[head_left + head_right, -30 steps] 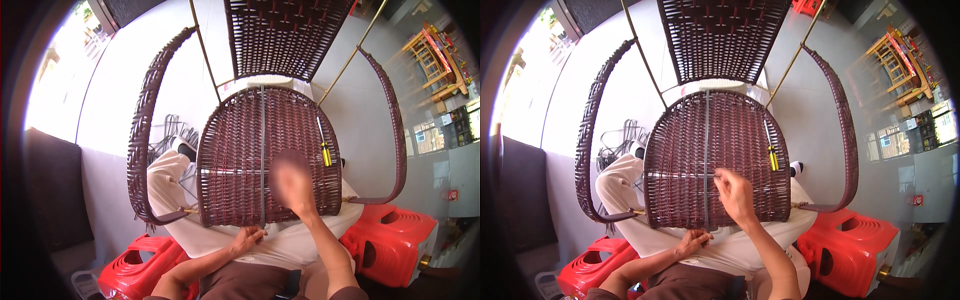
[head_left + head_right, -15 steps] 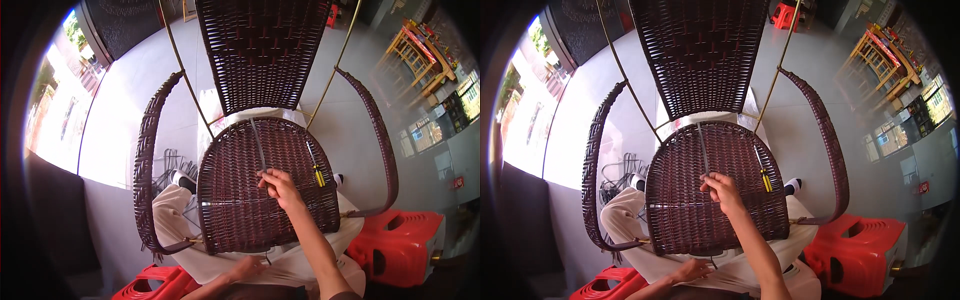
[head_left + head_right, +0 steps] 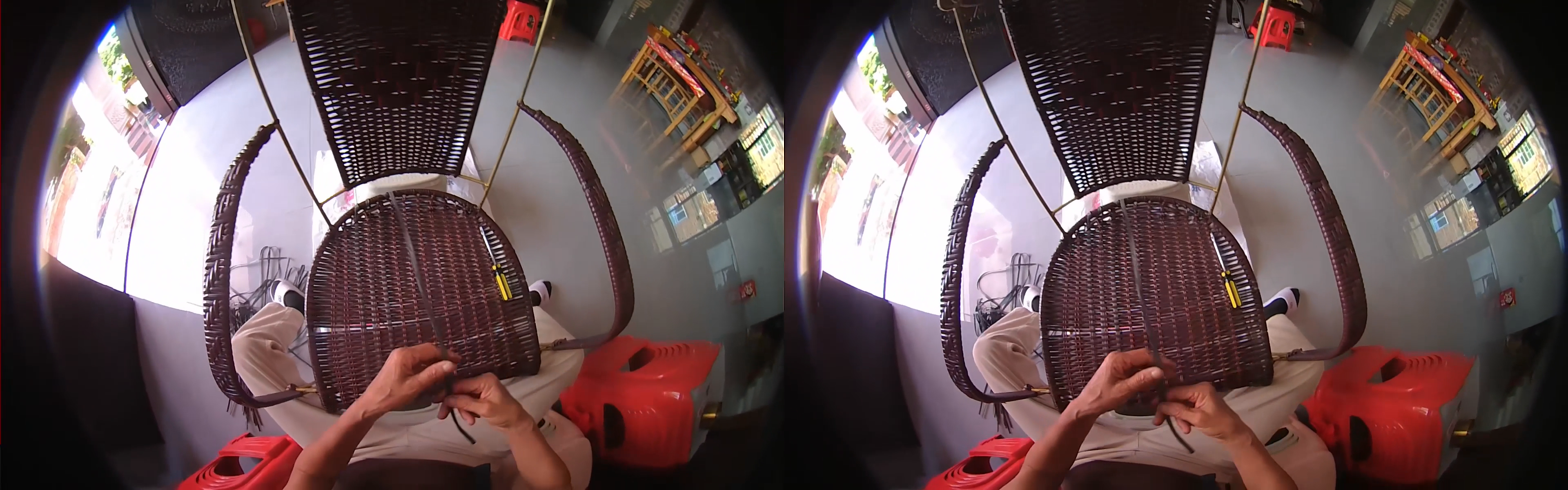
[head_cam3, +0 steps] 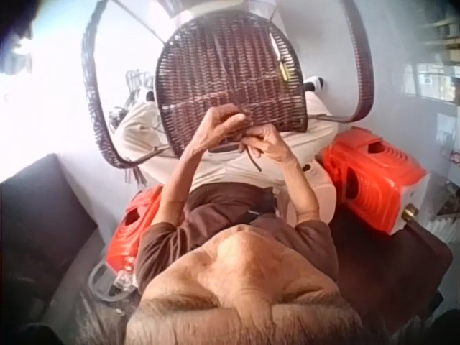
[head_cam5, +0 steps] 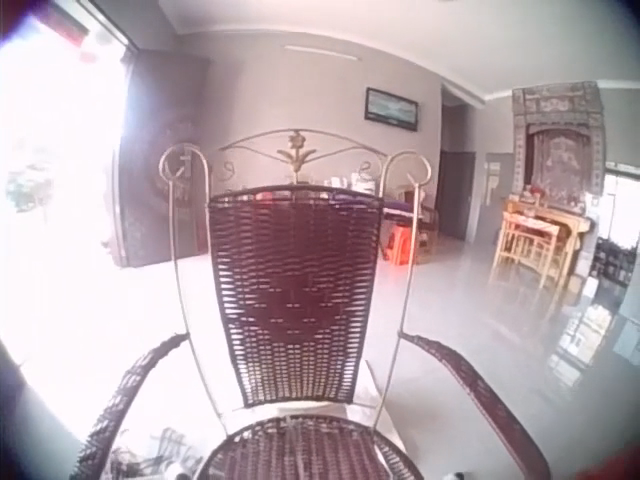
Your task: The person repairs a woven chair by hand, weaving a dark strip of material through the frame and using a screwdriver to tuck the ends.
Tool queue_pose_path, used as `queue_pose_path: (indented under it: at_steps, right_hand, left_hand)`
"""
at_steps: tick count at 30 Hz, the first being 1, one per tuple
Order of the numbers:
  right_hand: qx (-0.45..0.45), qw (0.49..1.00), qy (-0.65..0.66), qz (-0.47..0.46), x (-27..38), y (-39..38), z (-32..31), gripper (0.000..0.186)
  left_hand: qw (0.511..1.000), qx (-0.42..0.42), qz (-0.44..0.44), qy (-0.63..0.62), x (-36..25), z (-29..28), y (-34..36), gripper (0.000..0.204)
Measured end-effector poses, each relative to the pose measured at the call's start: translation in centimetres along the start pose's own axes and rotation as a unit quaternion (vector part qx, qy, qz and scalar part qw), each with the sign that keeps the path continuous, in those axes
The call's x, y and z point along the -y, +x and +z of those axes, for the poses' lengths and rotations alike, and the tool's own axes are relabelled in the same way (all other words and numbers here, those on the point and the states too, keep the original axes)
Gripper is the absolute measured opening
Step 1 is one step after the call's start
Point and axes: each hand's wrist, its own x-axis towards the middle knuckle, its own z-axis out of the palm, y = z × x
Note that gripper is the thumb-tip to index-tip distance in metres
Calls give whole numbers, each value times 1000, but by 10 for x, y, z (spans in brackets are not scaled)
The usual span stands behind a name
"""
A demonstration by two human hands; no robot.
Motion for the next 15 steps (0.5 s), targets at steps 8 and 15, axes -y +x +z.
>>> queue_pose_path:
  at_steps: [8,15]
  right_hand:
    - [57,972,-219,60,-31,-6,3,14]
    - [-391,749,-484,-226,49,42,-48,18]
  left_hand:
    - [998,-42,6,41,66,16,-45,16]
    - [997,-29,-34,69,67,7,-69,22]
